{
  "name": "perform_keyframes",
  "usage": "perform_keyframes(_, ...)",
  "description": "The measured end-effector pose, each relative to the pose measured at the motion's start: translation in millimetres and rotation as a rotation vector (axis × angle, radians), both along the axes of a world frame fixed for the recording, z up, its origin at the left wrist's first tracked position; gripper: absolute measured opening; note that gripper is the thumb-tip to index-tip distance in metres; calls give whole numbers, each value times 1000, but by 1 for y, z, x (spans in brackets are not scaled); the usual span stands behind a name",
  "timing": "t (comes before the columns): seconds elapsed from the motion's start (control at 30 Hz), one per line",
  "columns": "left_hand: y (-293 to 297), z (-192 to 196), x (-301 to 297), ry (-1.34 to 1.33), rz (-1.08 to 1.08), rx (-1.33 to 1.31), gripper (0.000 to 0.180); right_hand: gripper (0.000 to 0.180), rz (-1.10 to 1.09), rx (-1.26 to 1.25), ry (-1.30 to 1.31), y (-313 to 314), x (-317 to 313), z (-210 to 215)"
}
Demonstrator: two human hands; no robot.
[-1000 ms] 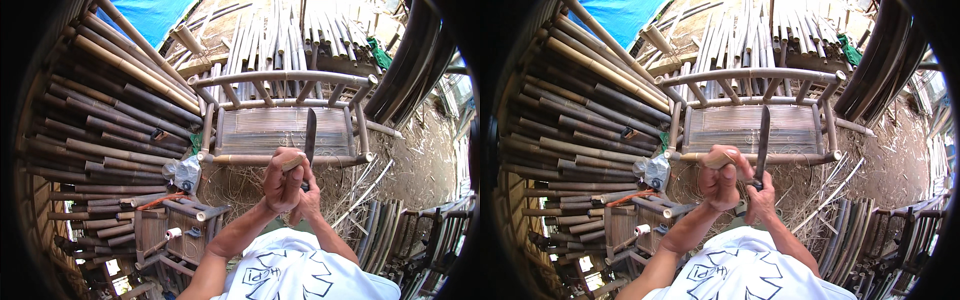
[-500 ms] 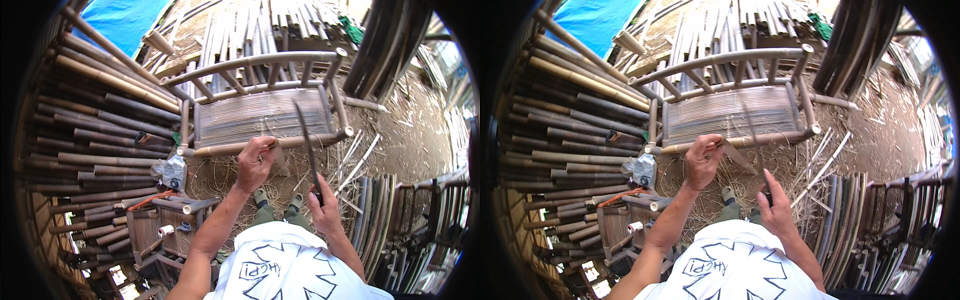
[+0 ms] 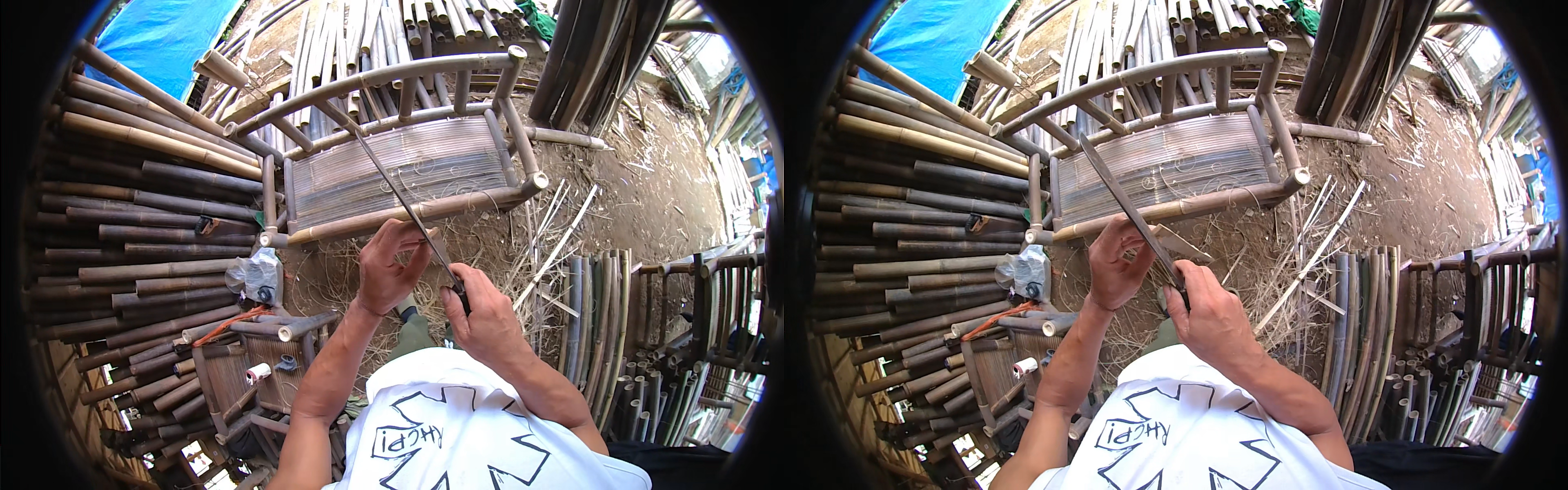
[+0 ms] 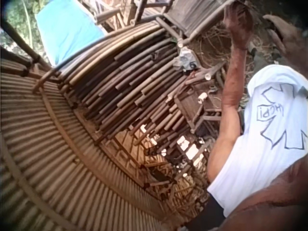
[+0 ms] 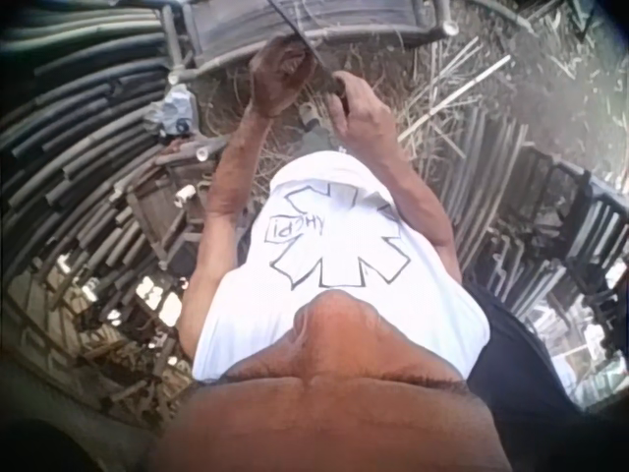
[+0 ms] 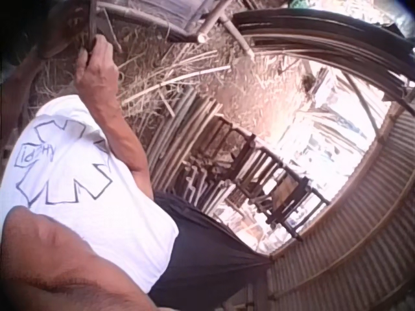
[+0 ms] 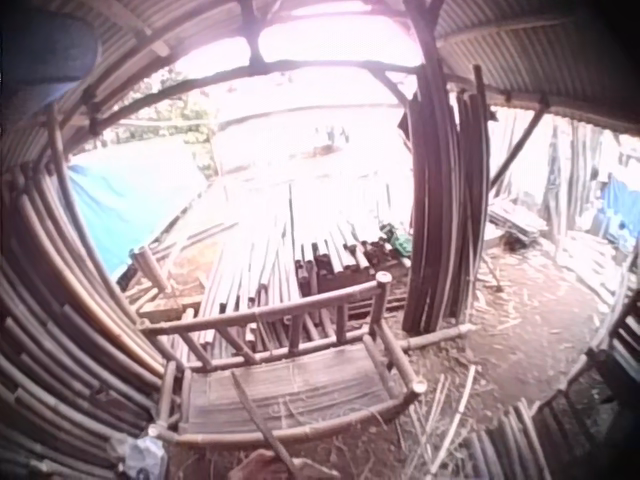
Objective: The person shaves a thin bamboo strip using a large knife, repeatedly drawing the blade along the strip to smooth it. They also use the knife to trim excess fibers from a partially constructed bamboo frame.
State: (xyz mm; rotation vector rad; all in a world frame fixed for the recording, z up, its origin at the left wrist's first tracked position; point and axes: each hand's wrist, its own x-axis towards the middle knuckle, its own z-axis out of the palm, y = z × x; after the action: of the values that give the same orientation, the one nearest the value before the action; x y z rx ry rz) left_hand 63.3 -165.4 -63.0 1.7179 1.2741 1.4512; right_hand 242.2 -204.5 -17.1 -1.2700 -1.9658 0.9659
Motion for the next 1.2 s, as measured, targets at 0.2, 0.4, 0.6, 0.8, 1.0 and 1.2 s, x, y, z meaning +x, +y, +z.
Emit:
perform_keyframes(0.2,-3,0,4,9,9,5,19,32,-3,2,5,-2,2,0)
perform_keyframes(0.4,0,0,7,20,18,15,18,33,-15,-15,8,-2,4,2)
perform_keyframes(0.6,4,-2,6,30,4,19,19,31,-22,-46,6,2,3,3)
perform_keyframes(0.8,8,26,2,333,50,-175,16,21,-32,-105,-22,15,2,7)
perform_keyframes(1.0,48,143,-4,441,128,397,34,18,-80,-97,-75,30,-2,10)
perform_keyframes(1.2,112,84,36,889,-174,346,42,19,-75,-185,-122,39,-14,12)
